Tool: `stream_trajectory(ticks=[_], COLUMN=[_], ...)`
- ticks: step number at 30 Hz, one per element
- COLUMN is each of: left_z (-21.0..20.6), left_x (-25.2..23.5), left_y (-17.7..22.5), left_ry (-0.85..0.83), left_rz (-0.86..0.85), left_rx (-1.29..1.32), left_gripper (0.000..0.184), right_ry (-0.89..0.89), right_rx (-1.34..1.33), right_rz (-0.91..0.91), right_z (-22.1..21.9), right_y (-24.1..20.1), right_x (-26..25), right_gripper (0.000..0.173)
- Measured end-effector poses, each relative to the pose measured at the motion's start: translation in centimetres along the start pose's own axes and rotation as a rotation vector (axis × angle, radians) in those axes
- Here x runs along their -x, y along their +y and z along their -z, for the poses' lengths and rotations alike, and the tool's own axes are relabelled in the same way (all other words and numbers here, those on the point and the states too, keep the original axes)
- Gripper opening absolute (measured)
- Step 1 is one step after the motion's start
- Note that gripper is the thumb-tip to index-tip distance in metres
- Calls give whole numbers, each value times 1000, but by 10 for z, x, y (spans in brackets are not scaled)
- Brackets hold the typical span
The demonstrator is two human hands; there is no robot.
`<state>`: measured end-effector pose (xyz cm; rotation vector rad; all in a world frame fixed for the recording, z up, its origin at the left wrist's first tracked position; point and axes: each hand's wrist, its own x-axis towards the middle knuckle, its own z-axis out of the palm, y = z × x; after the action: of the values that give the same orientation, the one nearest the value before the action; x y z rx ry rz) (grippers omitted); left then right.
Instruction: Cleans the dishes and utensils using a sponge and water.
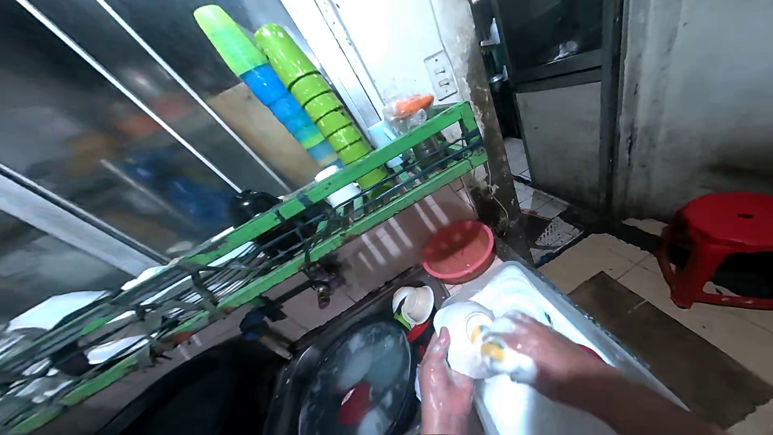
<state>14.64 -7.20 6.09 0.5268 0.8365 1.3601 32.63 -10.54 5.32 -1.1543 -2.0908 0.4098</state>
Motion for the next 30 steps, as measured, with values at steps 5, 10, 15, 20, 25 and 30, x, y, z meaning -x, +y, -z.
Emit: stream_trajectory(ticks=[5, 10, 15, 20, 25, 30], left_z=[1, -8, -10, -7, -11, -16], left_x=[2, 9, 13, 23, 37, 23], left_y=[-12, 2, 1, -14, -4, 5], left_ry=[-30, 29, 75, 5, -171, -99], left_rz=[37, 40, 138, -28, -209, -219], left_rx=[9, 7, 236, -108, -552, -29], left_gripper=[26, 36, 36, 33, 39, 28], right_ry=[-67, 395, 526, 280, 252, 617], right_rx=[17, 252, -133, -412, -374, -1125], right_rz=[-145, 265, -81, -699, -519, -700], right_z=[13, -59, -38, 2, -5, -2], right_y=[-7, -18, 6, -11, -27, -27], right_x=[-25, 0, -5, -36, -25, -26], right_gripper=[42, 35, 49, 58, 73, 66])
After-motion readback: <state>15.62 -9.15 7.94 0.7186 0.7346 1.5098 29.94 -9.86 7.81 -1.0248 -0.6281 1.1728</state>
